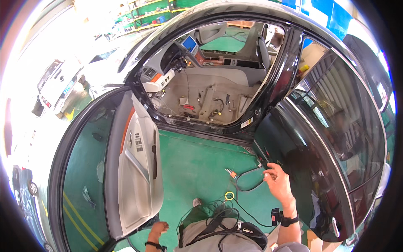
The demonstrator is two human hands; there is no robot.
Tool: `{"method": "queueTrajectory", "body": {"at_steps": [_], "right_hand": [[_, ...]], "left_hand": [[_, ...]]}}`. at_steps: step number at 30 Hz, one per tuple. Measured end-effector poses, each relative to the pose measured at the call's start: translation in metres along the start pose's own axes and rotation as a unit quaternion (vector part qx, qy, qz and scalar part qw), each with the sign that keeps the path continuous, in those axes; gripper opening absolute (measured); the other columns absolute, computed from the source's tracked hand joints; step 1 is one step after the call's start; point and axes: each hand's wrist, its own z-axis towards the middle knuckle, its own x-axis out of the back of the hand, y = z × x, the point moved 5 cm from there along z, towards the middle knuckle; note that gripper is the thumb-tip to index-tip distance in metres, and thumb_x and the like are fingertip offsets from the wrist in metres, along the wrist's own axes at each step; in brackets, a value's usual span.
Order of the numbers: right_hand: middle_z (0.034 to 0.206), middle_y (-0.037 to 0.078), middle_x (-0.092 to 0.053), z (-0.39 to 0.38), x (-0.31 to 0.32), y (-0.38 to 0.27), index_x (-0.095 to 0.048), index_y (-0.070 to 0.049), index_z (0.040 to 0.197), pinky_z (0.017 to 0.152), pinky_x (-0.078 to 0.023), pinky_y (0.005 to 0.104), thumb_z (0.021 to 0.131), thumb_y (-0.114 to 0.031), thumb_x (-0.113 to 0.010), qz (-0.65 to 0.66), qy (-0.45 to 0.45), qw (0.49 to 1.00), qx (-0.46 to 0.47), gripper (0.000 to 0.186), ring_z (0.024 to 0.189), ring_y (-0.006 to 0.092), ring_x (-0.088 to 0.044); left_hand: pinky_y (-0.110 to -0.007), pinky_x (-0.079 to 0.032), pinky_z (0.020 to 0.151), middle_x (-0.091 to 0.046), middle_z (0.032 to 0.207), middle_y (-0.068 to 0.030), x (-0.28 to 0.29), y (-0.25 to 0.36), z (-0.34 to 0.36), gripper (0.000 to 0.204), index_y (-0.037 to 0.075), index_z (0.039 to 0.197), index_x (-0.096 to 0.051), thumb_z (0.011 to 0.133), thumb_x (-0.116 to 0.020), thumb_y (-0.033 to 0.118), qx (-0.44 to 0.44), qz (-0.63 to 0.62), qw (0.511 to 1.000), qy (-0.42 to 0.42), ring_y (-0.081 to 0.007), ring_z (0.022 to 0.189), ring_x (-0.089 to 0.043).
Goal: The person picks up a steering wheel and car interior panels from a box and the floor, then proceeds to install a control panel into the dashboard of a vehicle by connecting wires.
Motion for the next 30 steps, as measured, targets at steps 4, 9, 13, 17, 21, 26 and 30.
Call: {"method": "queueTrajectory", "body": {"at_steps": [4, 9, 13, 17, 21, 26, 30], "right_hand": [[0.103, 0.016, -0.070, 0.015, -0.005, -0.006, -0.050, 0.005, 0.130, 0.076, -0.054, 0.0274, 0.091, 0.001, -0.058, -0.016, 0.007, 0.999, -0.042, 0.040, 0.083, 0.0158, -0.067], [0.107, 0.016, -0.070, 0.060, -0.018, -0.001, -0.052, 0.004, 0.129, 0.072, -0.054, 0.0278, 0.090, 0.000, -0.059, -0.022, 0.099, 0.991, -0.083, 0.039, 0.080, 0.0167, -0.069], [0.119, 0.018, -0.066, 0.118, -0.032, 0.018, -0.050, 0.002, 0.131, 0.074, -0.054, 0.0283, 0.088, 0.003, -0.058, -0.026, 0.166, 0.981, -0.094, 0.043, 0.082, 0.0165, -0.069], [0.120, 0.015, -0.065, 0.191, -0.032, 0.050, -0.049, 0.001, 0.134, 0.076, -0.051, 0.0274, 0.088, 0.001, -0.059, -0.038, 0.220, 0.971, -0.084, 0.047, 0.081, 0.0129, -0.064], [0.122, 0.013, -0.064, 0.268, -0.022, 0.031, -0.049, -0.003, 0.136, 0.085, -0.051, 0.0327, 0.091, -0.004, -0.060, -0.098, 0.243, 0.961, -0.089, 0.046, 0.099, 0.0198, -0.065], [0.136, 0.015, -0.055, 0.373, -0.035, -0.011, -0.048, -0.002, 0.137, 0.099, -0.046, 0.0378, 0.089, 0.001, -0.059, -0.142, 0.202, 0.969, -0.024, 0.049, 0.122, 0.0301, -0.056], [0.138, 0.016, -0.053, 0.431, -0.067, -0.008, -0.048, -0.001, 0.135, 0.102, -0.043, 0.0385, 0.087, 0.001, -0.062, -0.156, 0.178, 0.971, 0.009, 0.051, 0.125, 0.0324, -0.054]], "left_hand": [[-0.034, -0.051, 0.075, -0.068, 0.099, -0.0100, 0.012, 0.167, 0.049, 0.032, -0.002, 0.106, -0.064, 0.088, -0.058, 0.024, 0.028, 0.048, 0.998, 0.024, -0.0211, 0.088, -0.065], [-0.034, -0.052, 0.075, -0.067, 0.098, -0.0117, 0.018, 0.273, 0.111, 0.035, -0.003, 0.110, -0.062, 0.087, -0.060, 0.023, -0.042, 0.093, 0.994, 0.031, -0.0215, 0.085, -0.065], [-0.040, -0.049, 0.093, -0.066, 0.114, -0.0238, 0.033, 0.316, 0.166, 0.045, -0.006, 0.118, -0.060, 0.087, -0.061, 0.026, -0.047, 0.261, 0.962, 0.074, -0.0368, 0.107, -0.064], [-0.042, -0.043, 0.104, -0.058, 0.126, -0.0323, 0.053, 0.364, 0.188, 0.059, -0.009, 0.126, -0.055, 0.083, -0.064, 0.031, -0.003, 0.382, 0.921, 0.074, -0.0423, 0.123, -0.055], [-0.045, -0.042, 0.104, -0.057, 0.123, -0.0363, 0.054, 0.463, 0.204, 0.060, -0.015, 0.125, -0.053, 0.084, -0.065, 0.028, -0.062, 0.433, 0.886, 0.153, -0.0460, 0.120, -0.054], [-0.049, -0.044, 0.100, -0.050, 0.124, -0.0341, 0.060, 0.579, 0.261, 0.060, -0.011, 0.130, -0.040, 0.086, -0.062, 0.023, -0.178, 0.521, 0.811, 0.197, -0.0482, 0.117, -0.051], [-0.049, -0.045, 0.099, -0.051, 0.126, -0.0289, 0.031, 0.718, 0.309, 0.059, -0.007, 0.132, -0.042, 0.084, -0.064, 0.020, -0.191, 0.618, 0.740, 0.186, -0.0446, 0.114, -0.053]]}}
